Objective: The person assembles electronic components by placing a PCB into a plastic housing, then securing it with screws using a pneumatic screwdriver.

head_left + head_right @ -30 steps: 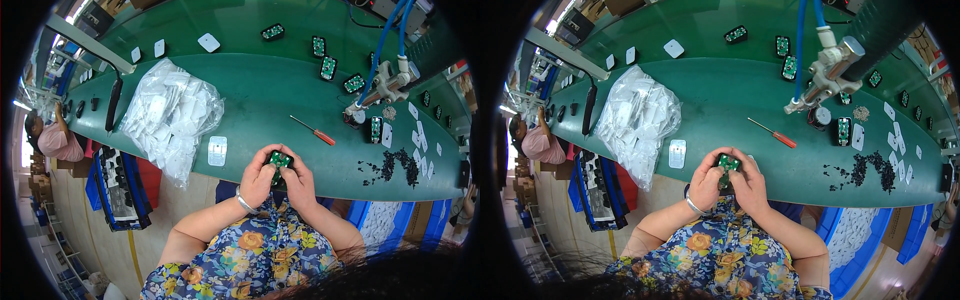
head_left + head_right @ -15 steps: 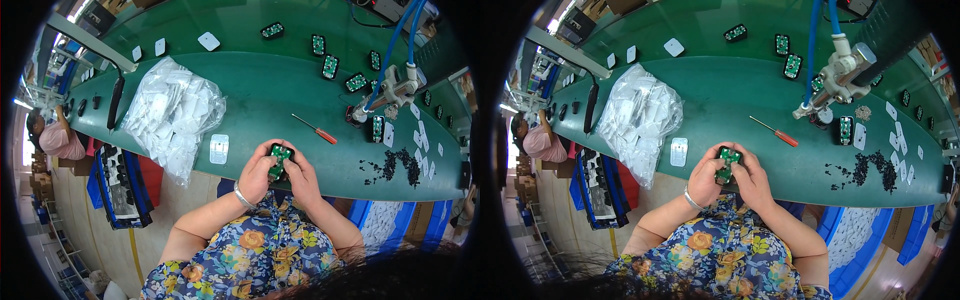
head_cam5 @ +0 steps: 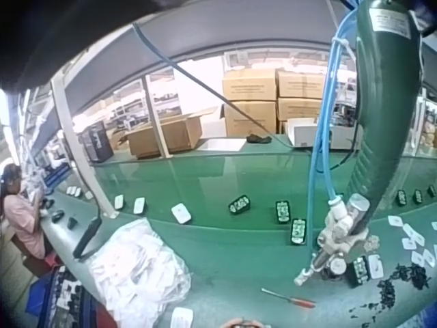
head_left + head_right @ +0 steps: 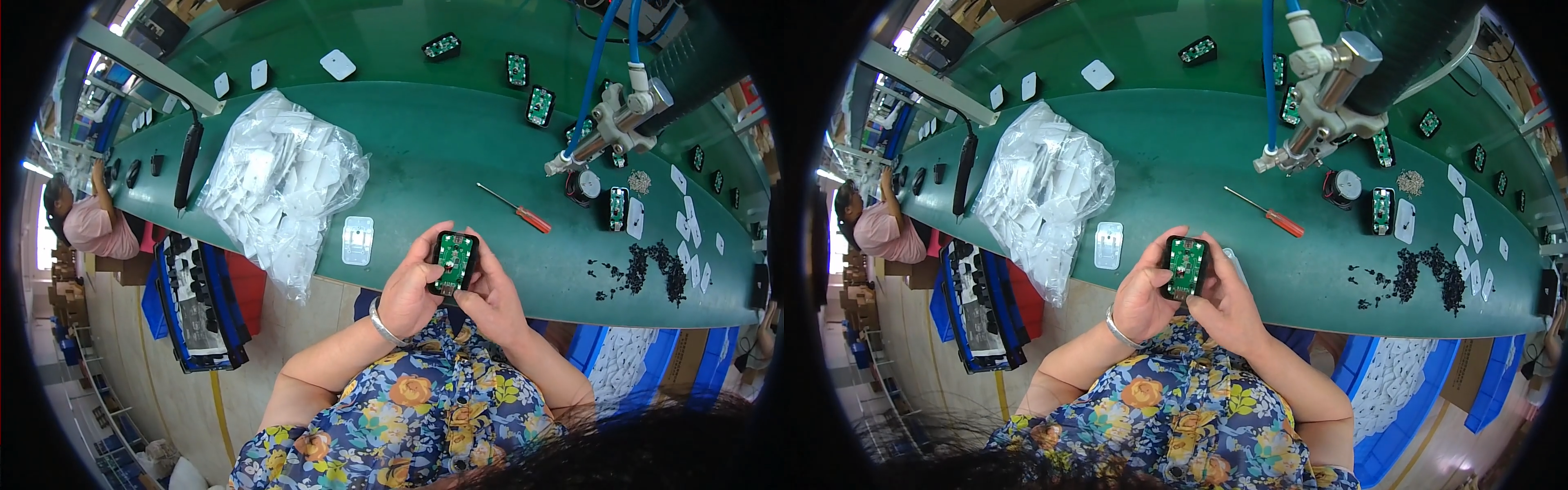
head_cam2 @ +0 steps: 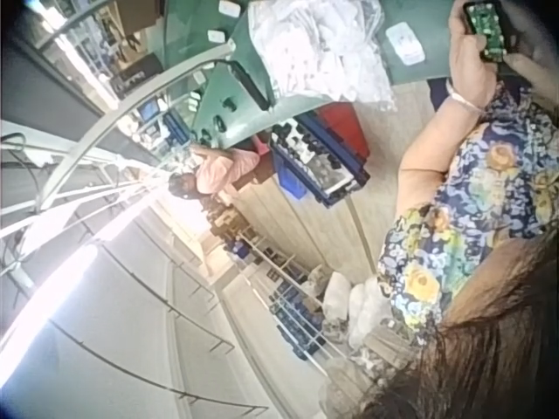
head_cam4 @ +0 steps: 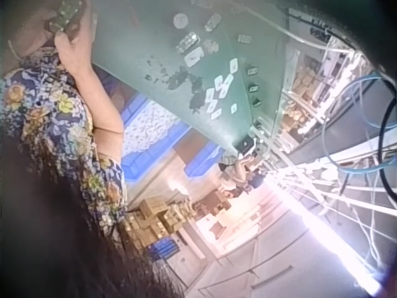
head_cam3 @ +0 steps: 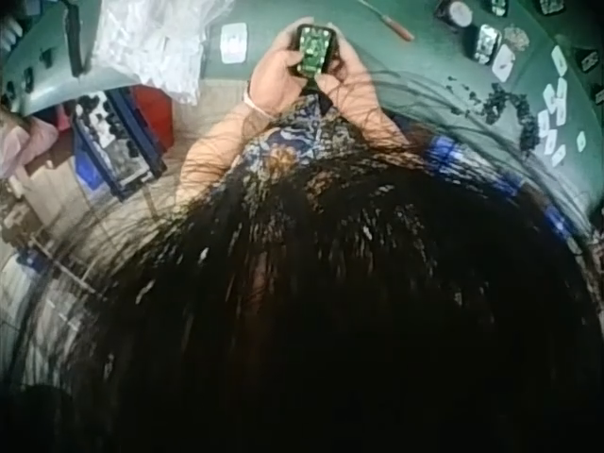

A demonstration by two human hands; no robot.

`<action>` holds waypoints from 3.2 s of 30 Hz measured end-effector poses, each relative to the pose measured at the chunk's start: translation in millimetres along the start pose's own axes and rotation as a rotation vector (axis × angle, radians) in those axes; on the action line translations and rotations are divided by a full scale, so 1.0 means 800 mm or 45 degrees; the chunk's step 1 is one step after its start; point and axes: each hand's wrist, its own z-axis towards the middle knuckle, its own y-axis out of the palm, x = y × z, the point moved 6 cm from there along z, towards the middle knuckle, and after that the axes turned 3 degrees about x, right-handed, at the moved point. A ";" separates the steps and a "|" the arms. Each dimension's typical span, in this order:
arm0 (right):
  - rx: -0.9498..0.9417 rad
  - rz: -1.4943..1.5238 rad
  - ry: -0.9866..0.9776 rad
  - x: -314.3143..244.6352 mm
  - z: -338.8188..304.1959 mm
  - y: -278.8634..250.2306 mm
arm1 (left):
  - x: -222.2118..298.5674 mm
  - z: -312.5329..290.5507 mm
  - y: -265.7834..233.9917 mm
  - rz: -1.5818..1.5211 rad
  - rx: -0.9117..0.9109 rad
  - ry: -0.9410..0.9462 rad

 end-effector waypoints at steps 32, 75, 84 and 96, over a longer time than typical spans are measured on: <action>0.035 0.138 0.196 0.013 0.008 0.004 | -0.012 -0.003 0.004 -0.114 0.021 0.188; -0.028 0.109 0.147 0.036 -0.044 -0.075 | 0.016 -0.003 -0.041 1.286 0.331 0.271; 0.059 -0.155 -0.200 -0.001 -0.035 -0.069 | -0.014 -0.007 0.002 0.402 -0.008 0.033; 0.190 -0.164 -0.510 -0.028 -0.040 -0.065 | -0.022 -0.006 0.023 0.239 -0.248 0.070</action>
